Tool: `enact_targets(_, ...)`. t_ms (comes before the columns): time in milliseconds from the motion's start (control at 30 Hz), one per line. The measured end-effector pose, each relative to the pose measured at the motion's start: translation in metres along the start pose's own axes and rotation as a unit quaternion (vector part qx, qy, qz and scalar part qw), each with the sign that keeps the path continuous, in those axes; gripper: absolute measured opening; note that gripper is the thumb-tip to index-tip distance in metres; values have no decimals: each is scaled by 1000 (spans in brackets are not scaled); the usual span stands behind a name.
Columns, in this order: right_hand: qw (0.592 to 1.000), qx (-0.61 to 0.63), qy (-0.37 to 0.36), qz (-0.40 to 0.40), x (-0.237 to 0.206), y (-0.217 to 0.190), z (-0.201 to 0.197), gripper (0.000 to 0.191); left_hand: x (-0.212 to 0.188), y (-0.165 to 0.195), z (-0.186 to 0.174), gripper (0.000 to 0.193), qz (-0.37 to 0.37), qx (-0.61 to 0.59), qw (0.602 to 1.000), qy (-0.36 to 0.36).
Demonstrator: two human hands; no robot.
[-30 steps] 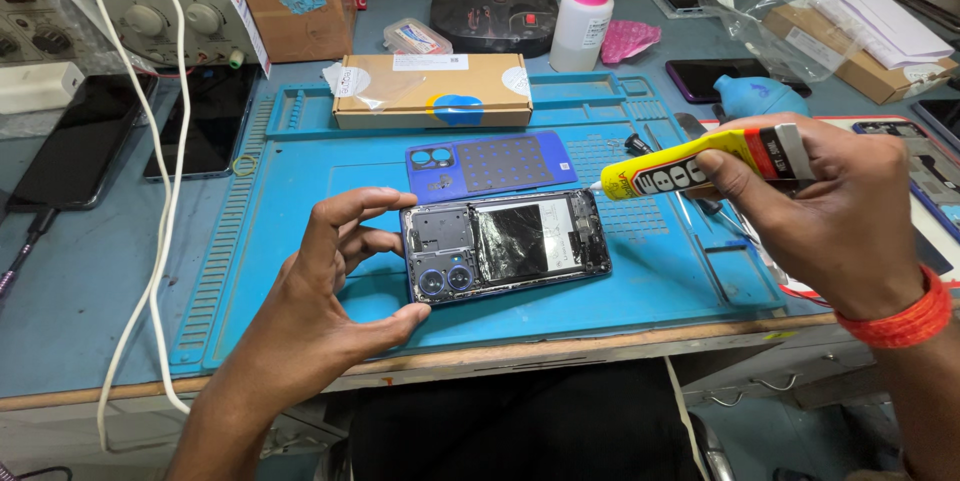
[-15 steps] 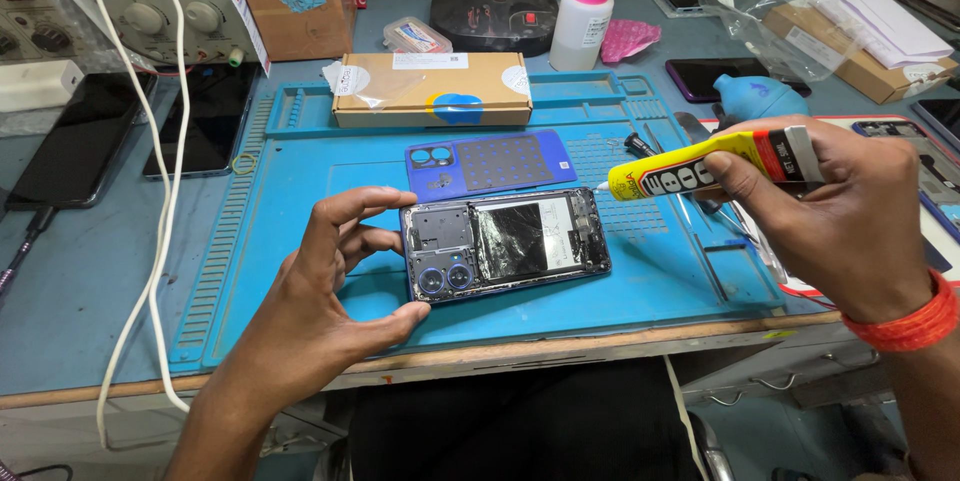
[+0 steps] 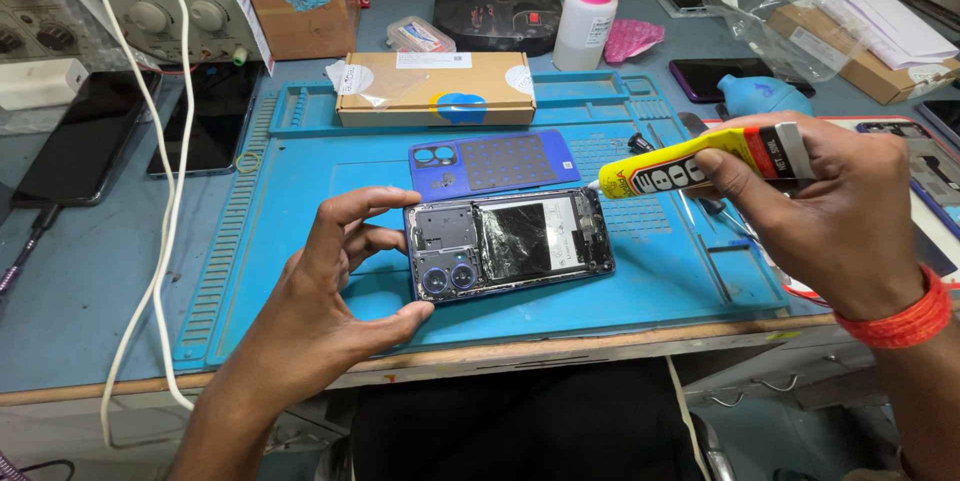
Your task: The person tests a smartphone by plugging in a charging cable and dialing on the screen, then removes the back cover. They squeeze adhesive from a yellow tube around the frame of the disassembled phone, then align and press the blue back cover onto the phone body.
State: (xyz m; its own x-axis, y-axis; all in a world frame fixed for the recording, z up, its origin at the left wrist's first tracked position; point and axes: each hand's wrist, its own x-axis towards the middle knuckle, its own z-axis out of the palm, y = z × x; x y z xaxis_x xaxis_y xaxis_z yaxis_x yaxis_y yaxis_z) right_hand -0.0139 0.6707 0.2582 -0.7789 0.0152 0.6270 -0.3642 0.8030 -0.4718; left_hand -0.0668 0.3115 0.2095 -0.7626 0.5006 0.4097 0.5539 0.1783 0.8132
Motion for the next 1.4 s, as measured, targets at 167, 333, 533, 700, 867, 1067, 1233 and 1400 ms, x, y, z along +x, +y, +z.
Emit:
enact_targets(167, 1000, -30, 2, 0, 1, -1, 0, 26, -1, 0, -1, 81, 2, 3, 1000, 1)
enact_targets(333, 1000, -22, 0, -7, 1, 0, 1, 26, 0, -1, -1, 82, -9, 15, 1000, -2)
enact_targets(533, 1000, -27, -1, -10, 2, -2, 1, 24, 0, 0, 0, 81, -5, 18, 1000, 0)
enact_targets(700, 1000, -8, -3, -13, 3, -4, 2, 23, 1, 1, 0, 80, -3, 17, 1000, -1)
enact_targets(867, 1000, -13, -3, -8, 3, -6, 2, 23, 0, 1, -1, 79, -3, 15, 1000, -2)
enact_targets(1067, 1000, -13, -6, -6, 4, -7, 3, 22, 0, 0, 0, 80, -4, 24, 1000, -4)
enact_targets(1233, 1000, 1, -12, -1, 4, -8, 4, 22, 0, 1, 0, 80, -5, 15, 1000, -3)
enact_targets(1400, 1000, -5, -16, -1, 4, -9, 3, 21, 0, 1, 0, 80, -10, 16, 1000, -3)
